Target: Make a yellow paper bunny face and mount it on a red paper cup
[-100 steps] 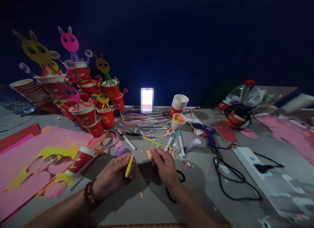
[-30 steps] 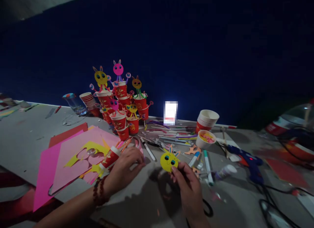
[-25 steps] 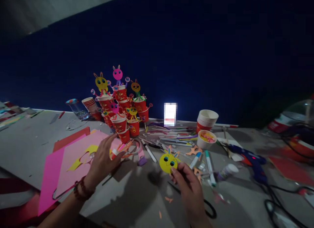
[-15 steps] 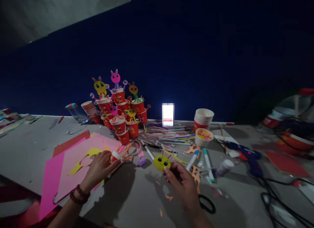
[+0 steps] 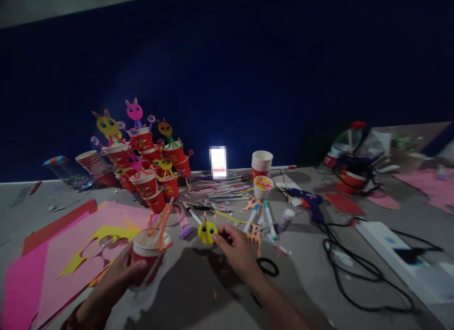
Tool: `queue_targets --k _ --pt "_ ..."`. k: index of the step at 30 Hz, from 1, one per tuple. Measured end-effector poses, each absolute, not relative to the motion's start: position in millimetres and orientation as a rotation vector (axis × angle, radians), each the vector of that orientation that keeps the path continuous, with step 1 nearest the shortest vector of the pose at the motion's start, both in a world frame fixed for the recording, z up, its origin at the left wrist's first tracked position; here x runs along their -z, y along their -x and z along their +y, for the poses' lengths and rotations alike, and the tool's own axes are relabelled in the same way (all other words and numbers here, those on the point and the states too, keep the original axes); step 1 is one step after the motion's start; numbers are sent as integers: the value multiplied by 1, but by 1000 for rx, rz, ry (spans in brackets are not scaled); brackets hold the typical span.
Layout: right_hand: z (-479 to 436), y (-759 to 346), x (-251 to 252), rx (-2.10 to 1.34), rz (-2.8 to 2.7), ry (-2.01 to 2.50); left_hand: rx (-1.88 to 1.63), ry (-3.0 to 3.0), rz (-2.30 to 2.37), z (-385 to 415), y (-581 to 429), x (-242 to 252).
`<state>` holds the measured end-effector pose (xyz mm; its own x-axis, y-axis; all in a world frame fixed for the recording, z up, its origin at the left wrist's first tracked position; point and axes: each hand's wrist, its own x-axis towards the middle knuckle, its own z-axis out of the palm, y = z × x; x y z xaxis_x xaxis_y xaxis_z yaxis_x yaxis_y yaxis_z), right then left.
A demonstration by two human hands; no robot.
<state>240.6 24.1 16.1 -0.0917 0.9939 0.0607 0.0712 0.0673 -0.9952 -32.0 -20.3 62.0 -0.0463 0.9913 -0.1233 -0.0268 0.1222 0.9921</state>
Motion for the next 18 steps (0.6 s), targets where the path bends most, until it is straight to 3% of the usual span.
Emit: queue_targets --k 8,18 --pt "33 -247 -11 -1001 -1518 1267 -1003 -518 1073 -10 6 -45" --pt "34 -252 -13 -905 -1478 1272 -942 -738 843 14 -10 -38"
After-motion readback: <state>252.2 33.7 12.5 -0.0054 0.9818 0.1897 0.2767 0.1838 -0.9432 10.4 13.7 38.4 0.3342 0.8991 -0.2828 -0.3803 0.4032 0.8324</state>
